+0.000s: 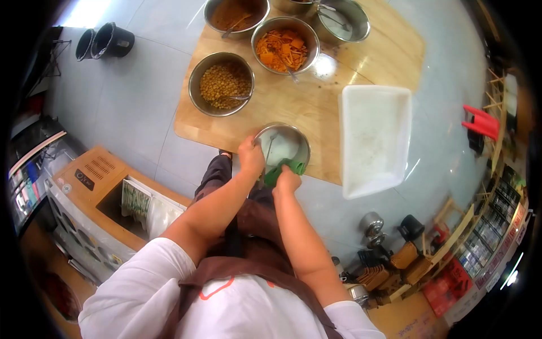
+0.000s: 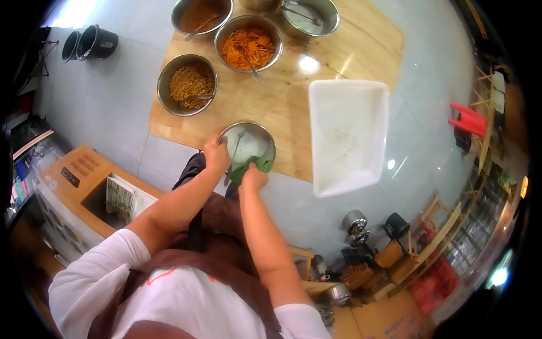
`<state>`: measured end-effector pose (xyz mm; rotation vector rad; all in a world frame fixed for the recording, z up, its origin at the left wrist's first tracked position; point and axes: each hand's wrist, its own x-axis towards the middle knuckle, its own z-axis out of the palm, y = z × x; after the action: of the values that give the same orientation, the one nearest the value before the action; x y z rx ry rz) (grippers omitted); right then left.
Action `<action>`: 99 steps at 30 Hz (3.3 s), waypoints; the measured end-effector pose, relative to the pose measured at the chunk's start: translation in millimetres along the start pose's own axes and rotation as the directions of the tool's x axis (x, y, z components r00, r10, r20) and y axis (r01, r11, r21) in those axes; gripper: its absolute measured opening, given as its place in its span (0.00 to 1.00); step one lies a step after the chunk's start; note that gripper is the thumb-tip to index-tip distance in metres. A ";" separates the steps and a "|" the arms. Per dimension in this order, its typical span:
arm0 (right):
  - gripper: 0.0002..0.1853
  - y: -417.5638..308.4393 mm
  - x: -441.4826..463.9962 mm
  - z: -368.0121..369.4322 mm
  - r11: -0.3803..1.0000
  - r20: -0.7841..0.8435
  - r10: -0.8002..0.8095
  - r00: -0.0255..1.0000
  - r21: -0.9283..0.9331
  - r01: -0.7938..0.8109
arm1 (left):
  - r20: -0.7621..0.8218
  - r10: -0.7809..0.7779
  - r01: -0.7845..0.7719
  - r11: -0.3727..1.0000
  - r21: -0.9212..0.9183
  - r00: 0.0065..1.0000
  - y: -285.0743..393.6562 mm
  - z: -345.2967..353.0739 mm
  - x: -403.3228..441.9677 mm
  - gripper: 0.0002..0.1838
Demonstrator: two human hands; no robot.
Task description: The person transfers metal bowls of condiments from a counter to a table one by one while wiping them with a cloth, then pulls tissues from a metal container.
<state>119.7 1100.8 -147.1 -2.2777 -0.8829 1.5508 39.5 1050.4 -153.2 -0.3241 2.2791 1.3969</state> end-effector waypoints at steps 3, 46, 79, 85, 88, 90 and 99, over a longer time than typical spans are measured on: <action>0.11 -10.1 3.5 -9.9 0.929 0.129 -0.236 0.963 -0.262 0.262 | 0.007 -0.140 0.140 0.990 -0.024 0.990 -3.2 0.2 -3.0 0.12; 0.20 -49.4 9.7 66.0 0.990 0.637 0.135 0.759 -0.108 -0.085 | 0.538 -0.164 0.489 0.682 -0.544 0.827 54.0 -121.7 144.0 0.22; 0.22 7.8 -46.6 -56.2 -0.460 0.891 0.424 0.161 0.059 0.886 | -0.882 -0.471 0.058 0.881 -0.469 0.016 -235.7 -281.4 -453.8 0.09; 0.23 73.8 -54.5 -54.5 -0.497 0.891 0.435 0.129 0.118 0.860 | -0.654 -0.732 -0.111 0.678 -0.727 -0.191 -317.9 -298.8 -564.1 0.09; 0.20 103.0 -91.0 -84.4 -0.399 0.878 0.475 0.053 0.161 0.903 | -0.575 -0.818 -0.111 0.574 -0.812 -0.022 -319.3 -347.4 -560.4 0.12; 0.18 121.1 -98.8 -101.2 -0.378 0.872 0.483 0.077 0.128 0.917 | -0.581 -0.811 0.018 0.583 -0.812 0.075 -327.1 -385.8 -535.5 0.16; 0.13 108.6 -82.6 -184.8 -0.309 0.926 0.370 0.078 0.043 0.950 | -0.637 -0.771 0.606 0.498 -0.621 -0.020 -355.9 -466.0 -486.9 0.32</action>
<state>303.5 989.3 -66.1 0.3284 -3.7075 1.2635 498.0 457.7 -13.5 -2.4590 1.8889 0.7912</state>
